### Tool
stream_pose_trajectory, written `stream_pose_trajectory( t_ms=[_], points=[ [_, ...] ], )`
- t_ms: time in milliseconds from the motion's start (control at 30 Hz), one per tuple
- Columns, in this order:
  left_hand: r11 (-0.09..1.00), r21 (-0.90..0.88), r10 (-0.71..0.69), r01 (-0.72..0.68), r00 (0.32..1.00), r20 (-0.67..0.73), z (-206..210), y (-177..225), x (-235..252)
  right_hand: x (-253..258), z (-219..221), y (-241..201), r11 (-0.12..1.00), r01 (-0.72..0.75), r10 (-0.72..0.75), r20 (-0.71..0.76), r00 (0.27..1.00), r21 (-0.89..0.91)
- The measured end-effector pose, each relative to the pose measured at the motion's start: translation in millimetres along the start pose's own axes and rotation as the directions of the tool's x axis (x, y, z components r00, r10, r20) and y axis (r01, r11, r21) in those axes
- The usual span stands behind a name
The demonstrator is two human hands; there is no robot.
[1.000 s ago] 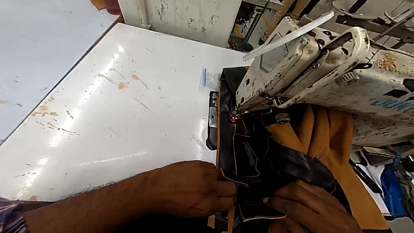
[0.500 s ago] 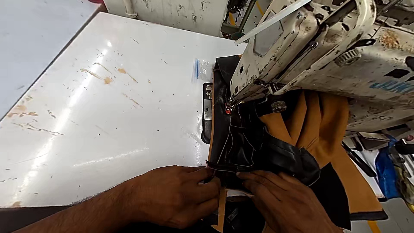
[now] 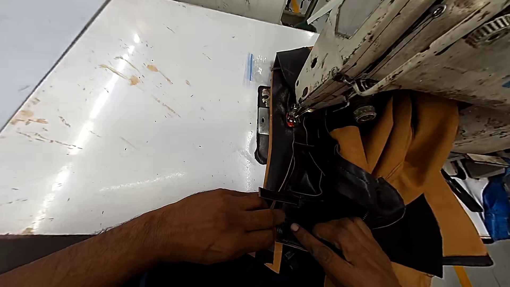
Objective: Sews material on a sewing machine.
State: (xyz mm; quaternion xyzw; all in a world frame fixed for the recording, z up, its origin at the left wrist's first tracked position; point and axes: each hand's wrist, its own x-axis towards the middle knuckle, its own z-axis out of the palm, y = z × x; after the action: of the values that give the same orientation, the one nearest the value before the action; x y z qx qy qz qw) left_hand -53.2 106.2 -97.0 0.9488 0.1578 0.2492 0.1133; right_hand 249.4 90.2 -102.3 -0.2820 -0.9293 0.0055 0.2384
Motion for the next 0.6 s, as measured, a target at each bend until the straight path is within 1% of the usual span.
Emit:
stream_pose_trajectory(
  t_ms=[67,100,333,400,500,533,600],
  points=[
    [1.000,-0.003,-0.010,0.010,1.000,0.007,0,-1,1,-1,2,-2,1.000,-0.013,0.014,-0.047,0.999,0.006],
    [1.000,0.000,-0.014,0.014,1.000,0.015,0,-1,2,0,3,-3,1.000,-0.013,0.013,-0.047,0.999,0.004],
    [0.999,0.041,-0.033,0.030,0.998,0.056,1,-1,5,1,-1,-2,0.996,0.080,-0.075,0.105,0.992,-0.043],
    [0.997,0.058,-0.055,0.051,0.996,0.065,1,0,6,2,-2,-2,0.993,0.096,-0.087,0.115,0.990,-0.073],
    [0.992,0.096,-0.089,0.084,0.995,0.055,1,-3,12,6,-1,3,0.986,0.111,-0.101,0.082,0.991,-0.127],
    [0.990,0.111,-0.096,0.089,0.994,0.056,1,-5,14,8,0,7,0.985,0.118,-0.109,0.074,0.991,-0.126],
    [0.986,0.141,-0.102,0.092,0.993,0.066,1,-9,18,13,-2,14,0.985,0.139,-0.128,0.106,0.986,-0.107]
  ],
)
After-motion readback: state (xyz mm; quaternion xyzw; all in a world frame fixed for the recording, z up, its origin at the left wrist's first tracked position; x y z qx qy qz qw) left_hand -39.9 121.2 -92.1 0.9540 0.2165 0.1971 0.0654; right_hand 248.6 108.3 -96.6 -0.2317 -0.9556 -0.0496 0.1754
